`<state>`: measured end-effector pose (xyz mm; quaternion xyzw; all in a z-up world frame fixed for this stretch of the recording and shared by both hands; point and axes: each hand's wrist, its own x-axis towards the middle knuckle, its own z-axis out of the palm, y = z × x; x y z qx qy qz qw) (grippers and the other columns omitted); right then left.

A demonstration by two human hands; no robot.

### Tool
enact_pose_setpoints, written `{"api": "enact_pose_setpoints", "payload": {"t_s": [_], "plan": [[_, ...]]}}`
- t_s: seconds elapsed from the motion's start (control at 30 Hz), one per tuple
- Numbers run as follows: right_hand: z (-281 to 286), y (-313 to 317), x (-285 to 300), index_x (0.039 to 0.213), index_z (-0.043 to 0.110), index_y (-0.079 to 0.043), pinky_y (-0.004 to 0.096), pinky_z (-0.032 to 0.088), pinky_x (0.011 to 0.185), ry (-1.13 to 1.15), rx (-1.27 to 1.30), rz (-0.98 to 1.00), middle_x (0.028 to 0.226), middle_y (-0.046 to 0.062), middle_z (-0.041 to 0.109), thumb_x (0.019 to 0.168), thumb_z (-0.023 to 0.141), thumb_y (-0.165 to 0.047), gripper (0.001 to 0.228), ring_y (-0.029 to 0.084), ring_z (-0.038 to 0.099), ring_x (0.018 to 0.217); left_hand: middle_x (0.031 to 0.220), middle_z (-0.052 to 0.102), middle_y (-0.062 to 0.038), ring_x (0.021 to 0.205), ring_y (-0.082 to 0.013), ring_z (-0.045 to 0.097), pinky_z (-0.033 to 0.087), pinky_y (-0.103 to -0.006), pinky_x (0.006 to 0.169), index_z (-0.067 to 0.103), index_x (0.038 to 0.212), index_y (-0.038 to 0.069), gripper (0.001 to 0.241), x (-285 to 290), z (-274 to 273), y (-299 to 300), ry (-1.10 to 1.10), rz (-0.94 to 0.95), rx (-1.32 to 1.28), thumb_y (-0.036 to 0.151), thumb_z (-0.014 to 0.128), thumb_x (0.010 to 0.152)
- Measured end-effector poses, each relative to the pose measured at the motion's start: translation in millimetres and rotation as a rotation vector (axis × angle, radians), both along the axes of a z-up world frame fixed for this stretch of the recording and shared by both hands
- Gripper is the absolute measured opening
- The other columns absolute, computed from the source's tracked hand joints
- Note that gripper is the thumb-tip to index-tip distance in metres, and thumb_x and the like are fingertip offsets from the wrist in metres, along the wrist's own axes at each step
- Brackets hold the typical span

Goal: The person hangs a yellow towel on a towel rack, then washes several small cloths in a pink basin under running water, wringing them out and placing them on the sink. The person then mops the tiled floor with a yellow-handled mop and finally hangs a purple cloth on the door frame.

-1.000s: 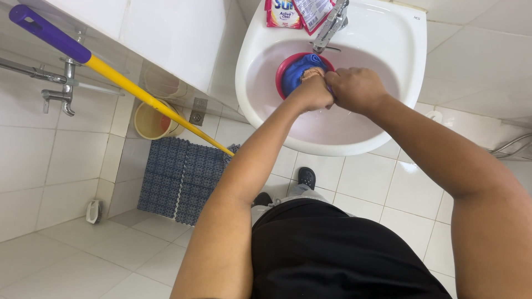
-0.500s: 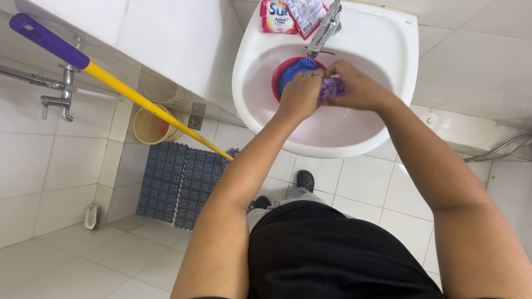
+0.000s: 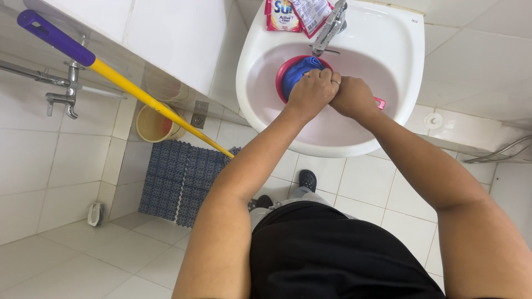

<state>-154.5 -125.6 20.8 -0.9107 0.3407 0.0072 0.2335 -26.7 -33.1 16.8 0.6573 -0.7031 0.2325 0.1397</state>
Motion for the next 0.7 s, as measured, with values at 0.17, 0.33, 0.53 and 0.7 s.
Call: {"api": "enact_pose_setpoints", "payload": {"t_s": [0.17,0.33,0.53,0.7], "plan": [[48.2,20.1,-4.8,0.098,0.070,-0.012,0.050,0.057,0.073,0.066,-0.112,0.021,0.087,0.015,0.074,0.085,0.067,-0.021,0.017,0.038,0.071,0.081,0.084,0.070,-0.014,0.082,-0.0310,0.073,0.058,-0.0443,0.063,0.062,0.103,0.002,0.012,-13.6,42.8,14.4,0.363,0.118,0.307,0.003,0.061,0.091],[52.7,16.1,-9.1,0.099,0.069,-0.014,0.047,0.058,0.075,0.092,-0.228,0.171,0.091,0.010,0.074,0.081,0.069,-0.019,0.019,0.033,0.073,0.085,0.090,0.074,-0.021,0.087,-0.0385,0.072,0.056,-0.0515,0.069,0.062,0.112,0.000,0.028,-20.5,50.8,18.5,0.747,0.232,0.497,0.002,0.056,0.085],[48.8,-0.4,-12.7,0.097,0.070,-0.017,0.043,0.059,0.073,0.015,-0.376,0.356,0.089,0.005,0.073,0.082,0.072,-0.021,0.016,0.029,0.073,0.084,0.093,0.074,-0.023,0.090,-0.0366,0.072,0.057,-0.0456,0.078,0.067,0.110,-0.002,0.031,-14.4,-19.5,1.7,1.146,0.160,0.448,0.010,0.069,0.082],[44.3,-13.4,-6.3,0.092,0.071,-0.017,0.042,0.058,0.065,-0.107,-0.462,0.469,0.085,0.005,0.070,0.085,0.071,-0.020,0.008,0.028,0.073,0.078,0.063,0.055,-0.006,0.043,-0.0147,0.045,0.031,-0.0347,0.037,0.061,0.101,0.001,0.028,-13.4,19.7,2.5,1.786,0.343,0.718,0.001,0.069,0.074]]}}
